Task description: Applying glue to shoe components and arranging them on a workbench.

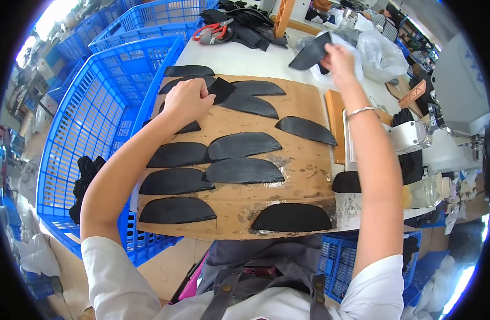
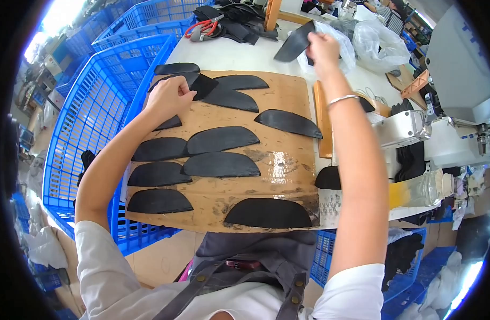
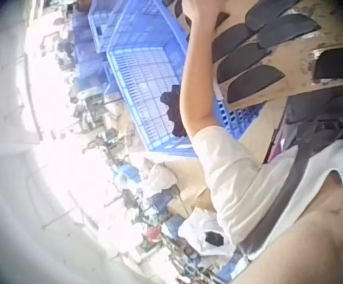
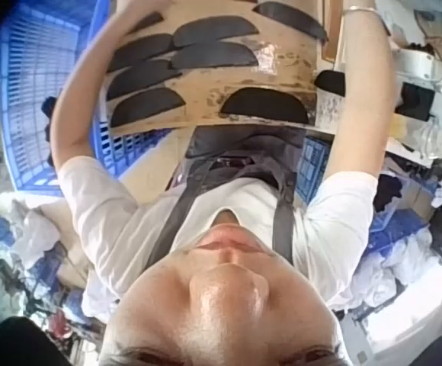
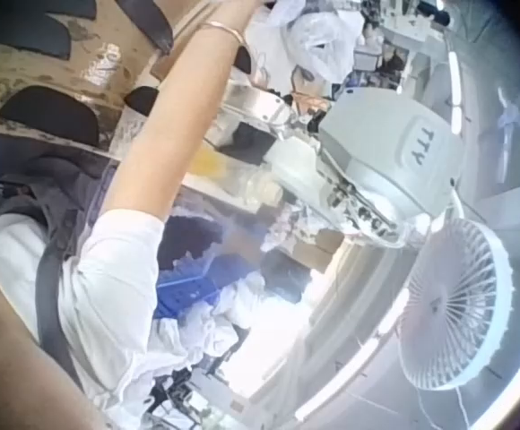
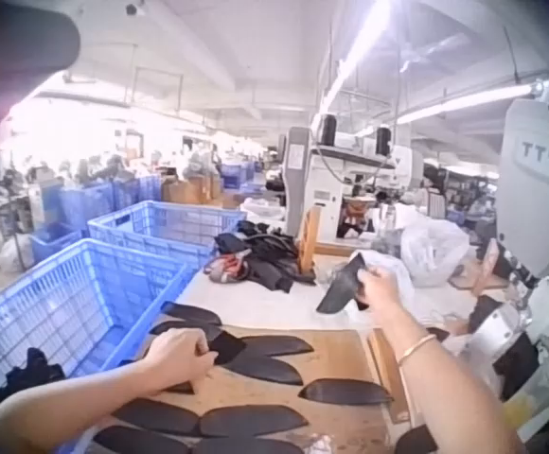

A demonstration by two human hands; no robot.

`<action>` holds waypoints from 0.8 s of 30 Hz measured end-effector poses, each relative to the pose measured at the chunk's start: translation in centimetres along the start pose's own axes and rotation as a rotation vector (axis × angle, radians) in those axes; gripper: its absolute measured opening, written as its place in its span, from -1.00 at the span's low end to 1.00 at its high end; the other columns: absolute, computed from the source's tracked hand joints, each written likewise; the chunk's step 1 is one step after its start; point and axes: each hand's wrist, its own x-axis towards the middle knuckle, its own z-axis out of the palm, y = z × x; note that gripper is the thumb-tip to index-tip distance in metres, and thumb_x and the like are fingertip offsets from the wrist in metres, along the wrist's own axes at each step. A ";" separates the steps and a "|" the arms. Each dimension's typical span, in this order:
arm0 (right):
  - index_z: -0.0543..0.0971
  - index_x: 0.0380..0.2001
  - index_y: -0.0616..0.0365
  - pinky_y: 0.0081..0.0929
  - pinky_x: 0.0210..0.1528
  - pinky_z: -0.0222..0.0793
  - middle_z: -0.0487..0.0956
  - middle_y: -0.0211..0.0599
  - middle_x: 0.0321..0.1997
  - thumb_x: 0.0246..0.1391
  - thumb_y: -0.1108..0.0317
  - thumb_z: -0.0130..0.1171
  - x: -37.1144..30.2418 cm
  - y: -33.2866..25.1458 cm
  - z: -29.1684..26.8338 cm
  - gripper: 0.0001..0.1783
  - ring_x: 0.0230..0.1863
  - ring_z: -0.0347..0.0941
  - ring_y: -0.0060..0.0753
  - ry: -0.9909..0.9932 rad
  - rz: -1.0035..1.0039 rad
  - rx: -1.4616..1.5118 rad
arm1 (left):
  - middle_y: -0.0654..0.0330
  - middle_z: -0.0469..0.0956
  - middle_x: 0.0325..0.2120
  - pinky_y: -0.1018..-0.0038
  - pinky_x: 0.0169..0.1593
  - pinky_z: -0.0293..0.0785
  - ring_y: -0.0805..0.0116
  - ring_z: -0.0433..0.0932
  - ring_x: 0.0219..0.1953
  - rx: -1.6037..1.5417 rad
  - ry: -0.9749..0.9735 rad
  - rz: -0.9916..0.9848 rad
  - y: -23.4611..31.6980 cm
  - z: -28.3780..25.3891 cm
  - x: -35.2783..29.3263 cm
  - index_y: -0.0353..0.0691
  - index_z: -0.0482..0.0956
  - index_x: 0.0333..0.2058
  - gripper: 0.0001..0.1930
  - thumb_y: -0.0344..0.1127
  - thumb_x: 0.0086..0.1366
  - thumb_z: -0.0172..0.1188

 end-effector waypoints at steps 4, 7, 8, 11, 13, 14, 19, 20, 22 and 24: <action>0.55 -0.34 0.09 -0.77 -0.52 0.27 0.49 -0.58 -0.50 -0.07 0.28 0.21 -0.4 -6.1 -3.4 -0.79 -0.57 0.33 -0.76 -0.276 -0.199 -0.295 | 0.10 0.52 -0.60 0.30 -0.36 0.39 0.13 0.51 -0.43 -0.008 -0.015 -0.024 0.0 -1.0 -0.4 -0.25 0.47 -0.61 -0.77 -0.20 0.00 0.19; 0.54 -0.37 0.08 -0.82 -0.52 0.18 0.46 -0.64 -0.55 -0.07 0.26 0.22 -0.6 -11.0 -4.6 -0.80 -0.58 0.30 -0.80 -0.618 -0.204 -0.873 | 0.09 0.52 -0.59 0.31 -0.36 0.39 0.13 0.51 -0.43 -0.036 -0.017 0.000 0.0 -1.1 -0.2 -0.26 0.48 -0.61 -0.77 -0.21 0.01 0.19; 0.54 -0.39 0.13 -0.77 -0.64 0.16 0.47 -0.57 -0.60 -0.13 0.30 0.24 -0.9 -12.1 -4.1 -0.80 -0.67 0.29 -0.74 -0.705 -0.194 -0.937 | 0.09 0.52 -0.59 0.31 -0.36 0.39 0.13 0.50 -0.43 -0.039 -0.005 0.012 -0.1 -1.1 -0.2 -0.26 0.48 -0.61 -0.77 -0.21 0.01 0.19; 0.55 -0.45 0.20 -0.67 -0.70 0.21 0.49 -0.45 -0.62 -0.20 0.39 0.23 -2.8 -15.0 -1.8 -0.83 -0.71 0.33 -0.65 -0.833 -0.090 -1.430 | 0.09 0.52 -0.59 0.31 -0.37 0.39 0.14 0.50 -0.44 -0.042 0.028 0.041 -0.4 -0.8 -0.2 -0.27 0.48 -0.60 -0.77 -0.20 0.01 0.19; 0.57 -0.50 0.23 -0.57 -0.67 0.30 0.52 -0.33 -0.62 -0.30 0.45 0.24 -3.7 -15.1 0.1 -0.83 -0.69 0.40 -0.54 -0.861 -0.092 -1.591 | 0.10 0.52 -0.59 0.31 -0.37 0.39 0.13 0.51 -0.44 -0.044 0.050 0.062 -0.5 -0.5 -0.2 -0.27 0.49 -0.60 -0.77 -0.20 0.01 0.19; 0.57 -0.51 0.22 -0.56 -0.65 0.33 0.52 -0.31 -0.62 -0.33 0.45 0.26 -4.7 -15.1 1.3 -0.81 -0.68 0.41 -0.51 -0.869 -0.082 -1.741 | 0.09 0.52 -0.59 0.32 -0.37 0.39 0.13 0.51 -0.45 -0.059 0.034 0.045 -0.7 -0.4 -0.3 -0.28 0.49 -0.60 -0.77 -0.20 0.01 0.19; 0.56 -0.53 0.20 -0.52 -0.64 0.37 0.52 -0.29 -0.65 -0.39 0.50 0.29 -5.7 -14.4 3.7 -0.80 -0.68 0.47 -0.44 -0.929 -0.005 -2.045 | 0.15 0.53 -0.55 0.38 -0.33 0.37 0.23 0.51 -0.42 -0.066 -0.043 -0.028 -0.9 -0.1 -0.3 -0.25 0.49 -0.56 -0.76 -0.18 0.03 0.19; 0.55 -0.55 0.21 -0.52 -0.64 0.38 0.52 -0.28 -0.65 -0.35 0.54 0.27 -5.5 -14.3 3.1 -0.84 -0.67 0.49 -0.43 -0.912 0.064 -2.007 | 0.15 0.53 -0.54 0.38 -0.33 0.36 0.22 0.51 -0.42 -0.063 -0.030 -0.005 -1.0 -0.1 -0.3 -0.25 0.49 -0.56 -0.76 -0.18 0.04 0.19; 0.54 -0.55 0.22 -0.52 -0.64 0.38 0.52 -0.27 -0.65 -0.33 0.55 0.27 -4.8 -14.1 1.2 -0.85 -0.68 0.49 -0.42 -0.882 0.183 -1.976 | 0.15 0.53 -0.54 0.38 -0.33 0.37 0.22 0.50 -0.42 -0.046 -0.001 0.016 -1.2 -0.1 -0.1 -0.25 0.48 -0.56 -0.77 -0.19 0.04 0.18; 0.54 -0.55 0.23 -0.51 -0.65 0.39 0.52 -0.26 -0.65 -0.31 0.57 0.26 -3.9 -13.9 -0.6 -0.86 -0.69 0.49 -0.41 -0.852 0.295 -1.938 | 0.15 0.53 -0.54 0.37 -0.33 0.37 0.22 0.50 -0.41 -0.051 0.000 0.016 -1.5 -0.1 0.0 -0.25 0.48 -0.56 -0.77 -0.19 0.05 0.18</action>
